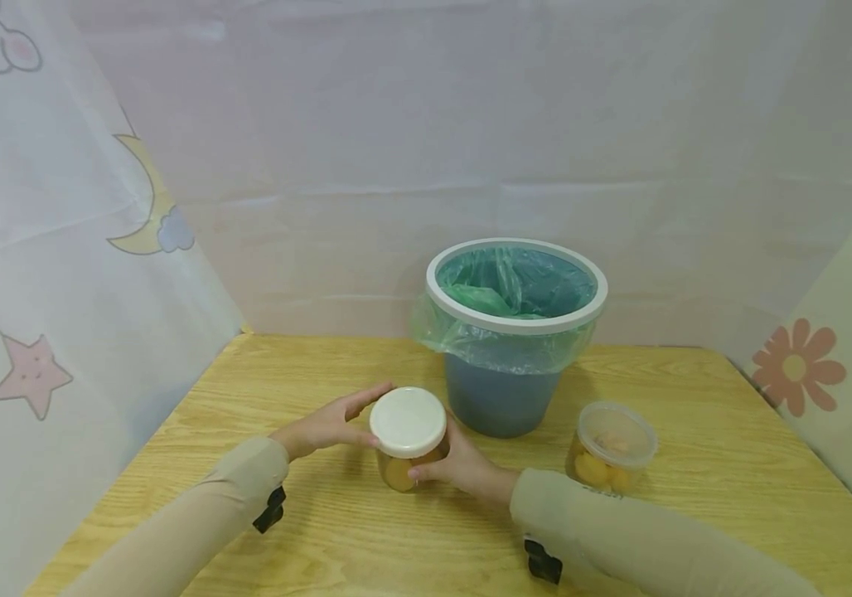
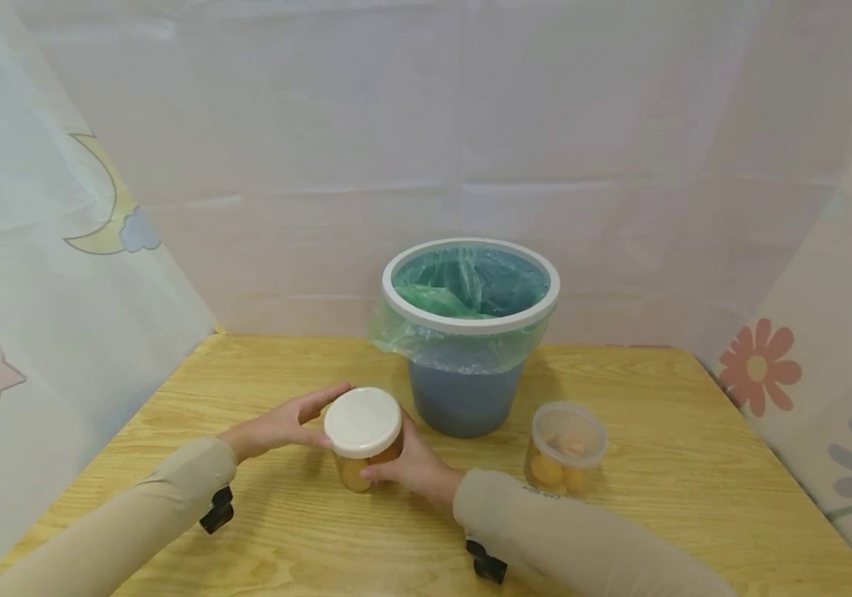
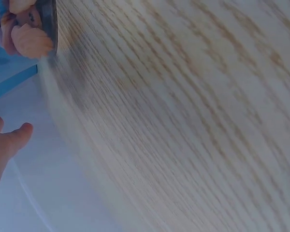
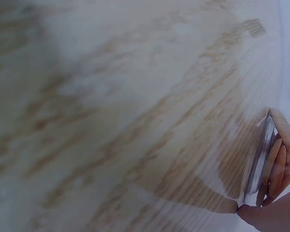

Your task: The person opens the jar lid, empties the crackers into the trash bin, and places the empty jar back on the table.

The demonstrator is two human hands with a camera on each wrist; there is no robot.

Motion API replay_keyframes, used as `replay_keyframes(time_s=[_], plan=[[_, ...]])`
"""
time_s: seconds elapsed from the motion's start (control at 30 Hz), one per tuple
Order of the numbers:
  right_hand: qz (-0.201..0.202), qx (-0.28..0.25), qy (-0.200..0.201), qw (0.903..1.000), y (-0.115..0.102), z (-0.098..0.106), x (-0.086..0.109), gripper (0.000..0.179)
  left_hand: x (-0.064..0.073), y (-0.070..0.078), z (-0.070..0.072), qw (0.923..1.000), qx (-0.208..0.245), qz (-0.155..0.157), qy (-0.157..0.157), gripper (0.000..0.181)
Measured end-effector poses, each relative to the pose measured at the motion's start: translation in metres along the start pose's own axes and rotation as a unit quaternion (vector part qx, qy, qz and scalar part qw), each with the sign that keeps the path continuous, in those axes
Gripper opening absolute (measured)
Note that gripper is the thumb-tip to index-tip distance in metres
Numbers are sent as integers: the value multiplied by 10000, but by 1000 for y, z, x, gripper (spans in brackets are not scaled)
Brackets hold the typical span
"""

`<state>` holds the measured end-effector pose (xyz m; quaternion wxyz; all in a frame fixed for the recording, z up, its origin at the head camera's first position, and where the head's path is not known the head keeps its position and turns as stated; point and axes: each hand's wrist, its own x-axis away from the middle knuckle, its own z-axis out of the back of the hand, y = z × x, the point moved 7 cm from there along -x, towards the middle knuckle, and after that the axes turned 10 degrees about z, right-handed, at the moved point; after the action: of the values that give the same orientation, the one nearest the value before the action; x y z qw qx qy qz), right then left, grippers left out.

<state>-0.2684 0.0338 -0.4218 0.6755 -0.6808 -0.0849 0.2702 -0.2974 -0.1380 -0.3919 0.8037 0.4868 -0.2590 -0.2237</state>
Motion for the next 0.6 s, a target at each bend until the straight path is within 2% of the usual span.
replay_keyframes(time_s=[0.33, 0.6], plan=[[-309, 78, 160, 9994, 4, 2, 3, 99, 0, -1, -3, 9997, 191, 49, 164, 89], [-246, 103, 44, 9996, 5, 1, 1, 98, 3, -5, -2, 9989, 170, 62, 439, 87]])
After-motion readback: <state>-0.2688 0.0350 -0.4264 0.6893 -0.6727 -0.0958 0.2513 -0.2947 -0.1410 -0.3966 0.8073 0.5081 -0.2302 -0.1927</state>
